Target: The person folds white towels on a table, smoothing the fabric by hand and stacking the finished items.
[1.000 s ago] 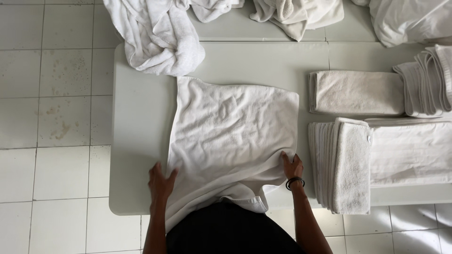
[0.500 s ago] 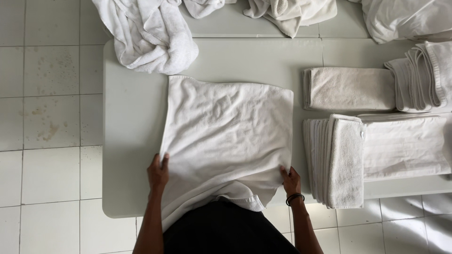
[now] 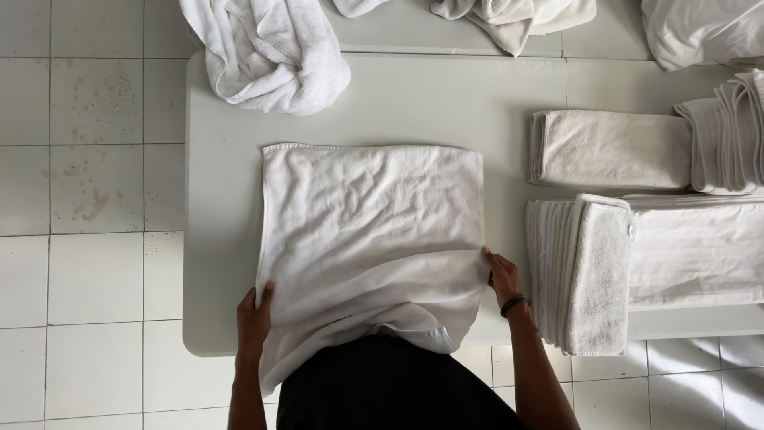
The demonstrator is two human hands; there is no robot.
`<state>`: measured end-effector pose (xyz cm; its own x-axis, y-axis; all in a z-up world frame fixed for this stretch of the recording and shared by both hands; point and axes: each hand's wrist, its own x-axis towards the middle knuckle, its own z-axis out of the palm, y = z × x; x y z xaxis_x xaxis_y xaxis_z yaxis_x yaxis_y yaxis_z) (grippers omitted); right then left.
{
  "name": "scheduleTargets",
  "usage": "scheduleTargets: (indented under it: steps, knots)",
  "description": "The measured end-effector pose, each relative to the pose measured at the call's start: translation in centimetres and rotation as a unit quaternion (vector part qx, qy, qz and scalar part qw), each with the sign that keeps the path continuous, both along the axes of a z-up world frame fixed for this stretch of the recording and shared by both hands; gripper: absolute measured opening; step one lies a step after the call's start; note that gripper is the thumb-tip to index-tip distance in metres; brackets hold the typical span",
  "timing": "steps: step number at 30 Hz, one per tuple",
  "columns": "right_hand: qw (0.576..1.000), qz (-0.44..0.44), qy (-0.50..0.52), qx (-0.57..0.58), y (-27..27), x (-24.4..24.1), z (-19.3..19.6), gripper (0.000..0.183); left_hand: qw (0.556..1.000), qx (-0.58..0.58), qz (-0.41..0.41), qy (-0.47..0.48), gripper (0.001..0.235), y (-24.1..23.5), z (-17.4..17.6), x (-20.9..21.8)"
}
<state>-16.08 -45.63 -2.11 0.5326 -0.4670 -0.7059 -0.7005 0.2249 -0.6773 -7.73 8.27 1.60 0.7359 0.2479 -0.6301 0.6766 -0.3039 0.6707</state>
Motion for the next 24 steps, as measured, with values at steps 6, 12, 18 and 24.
scheduleTargets:
  steps: [6,12,18,24]
  knots:
    - [0.991,-0.024,-0.112,0.067,-0.2,1.9,0.6,0.032,0.998,0.002,0.045,-0.035,0.055,-0.9,2.7,2.0]
    - [0.982,-0.071,-0.168,0.042,-1.8,10.7,2.4,0.025,0.980,0.008,-0.017,-0.198,0.038,-1.5,0.8,14.3]
    - [0.933,-0.075,-0.346,0.056,-6.9,16.5,6.5,0.013,0.951,-0.154,0.070,-0.258,0.026,-4.0,5.1,23.7]
    - [0.972,-0.070,-0.224,0.016,-4.9,11.2,3.1,0.026,0.964,-0.080,0.031,-0.250,0.034,-2.8,2.2,15.3]
